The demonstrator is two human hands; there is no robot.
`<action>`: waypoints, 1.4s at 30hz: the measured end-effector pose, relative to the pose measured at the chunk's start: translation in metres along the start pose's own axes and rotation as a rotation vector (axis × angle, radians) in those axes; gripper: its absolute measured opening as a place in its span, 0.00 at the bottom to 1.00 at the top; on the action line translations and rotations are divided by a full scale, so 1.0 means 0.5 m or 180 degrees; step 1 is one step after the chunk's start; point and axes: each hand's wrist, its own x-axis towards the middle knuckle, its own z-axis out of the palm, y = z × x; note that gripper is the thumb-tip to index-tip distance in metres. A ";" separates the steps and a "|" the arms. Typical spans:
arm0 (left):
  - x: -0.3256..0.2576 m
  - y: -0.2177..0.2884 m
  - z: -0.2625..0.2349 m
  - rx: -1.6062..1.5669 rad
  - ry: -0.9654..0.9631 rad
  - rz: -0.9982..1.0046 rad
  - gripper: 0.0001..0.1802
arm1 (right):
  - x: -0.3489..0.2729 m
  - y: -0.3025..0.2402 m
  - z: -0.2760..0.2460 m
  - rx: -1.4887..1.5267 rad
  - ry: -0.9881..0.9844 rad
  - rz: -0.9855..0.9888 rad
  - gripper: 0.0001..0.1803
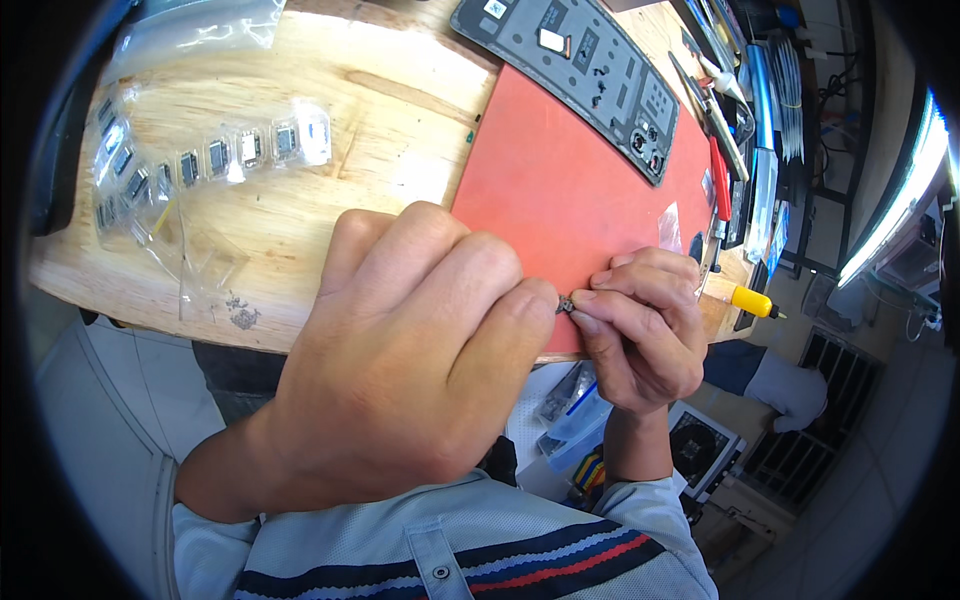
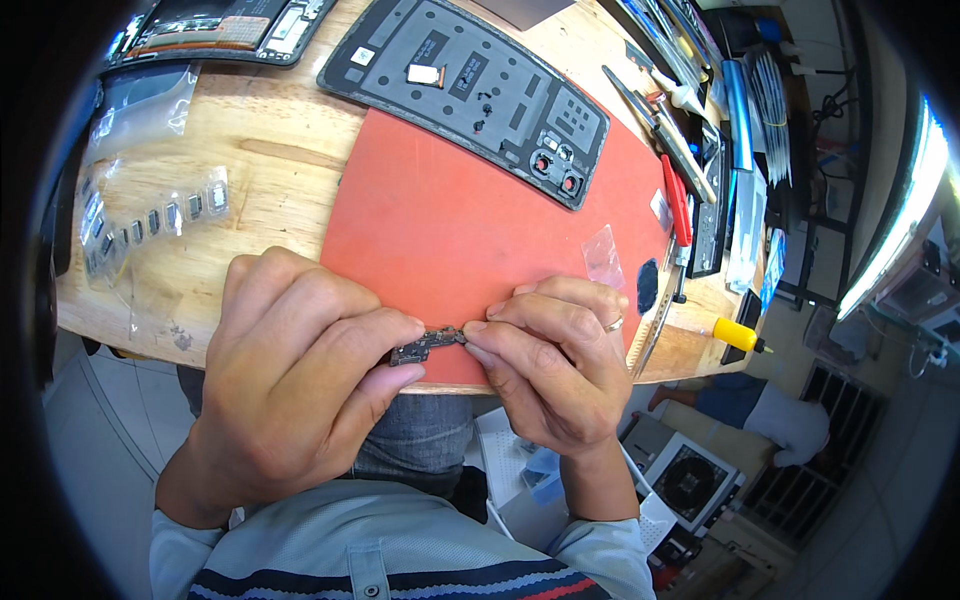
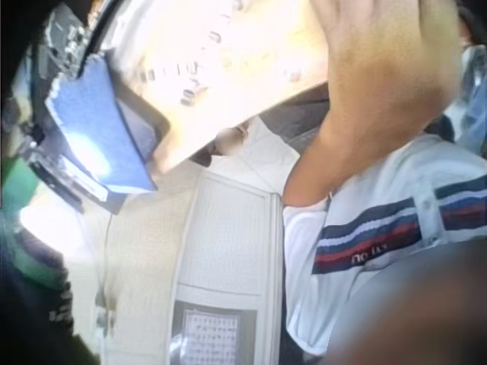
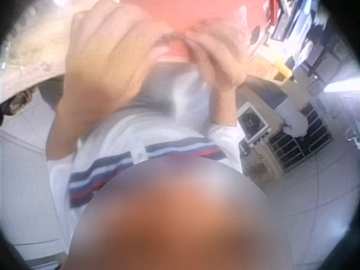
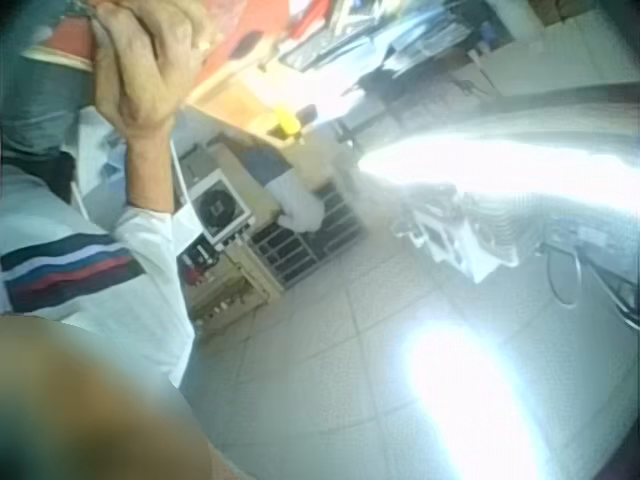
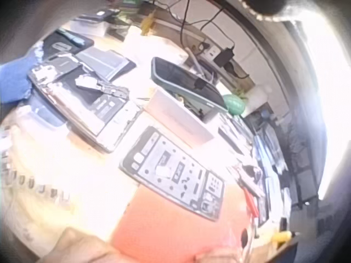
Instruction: The person sorts through a container of electronic components, selects a small circuit board, and then uses their fingers to carefully manipulate and attach a tiny component to it on a red work mat.
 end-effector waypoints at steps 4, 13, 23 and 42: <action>-0.001 0.000 -0.003 -0.0024 -0.0051 -0.0031 0.20 | 0.001 -0.001 0.002 0.0024 0.0029 -0.0005 0.16; -0.001 0.001 -0.002 -0.0084 -0.0011 -0.0058 0.23 | 0.003 0.000 0.003 0.0033 0.0030 -0.0043 0.16; 0.000 0.000 -0.001 -0.0111 0.0014 -0.0057 0.22 | 0.004 0.003 0.002 0.0043 0.0036 -0.0068 0.16; -0.001 0.000 -0.001 -0.0133 0.0039 -0.0048 0.23 | 0.003 0.005 0.005 0.0065 0.0065 -0.0088 0.16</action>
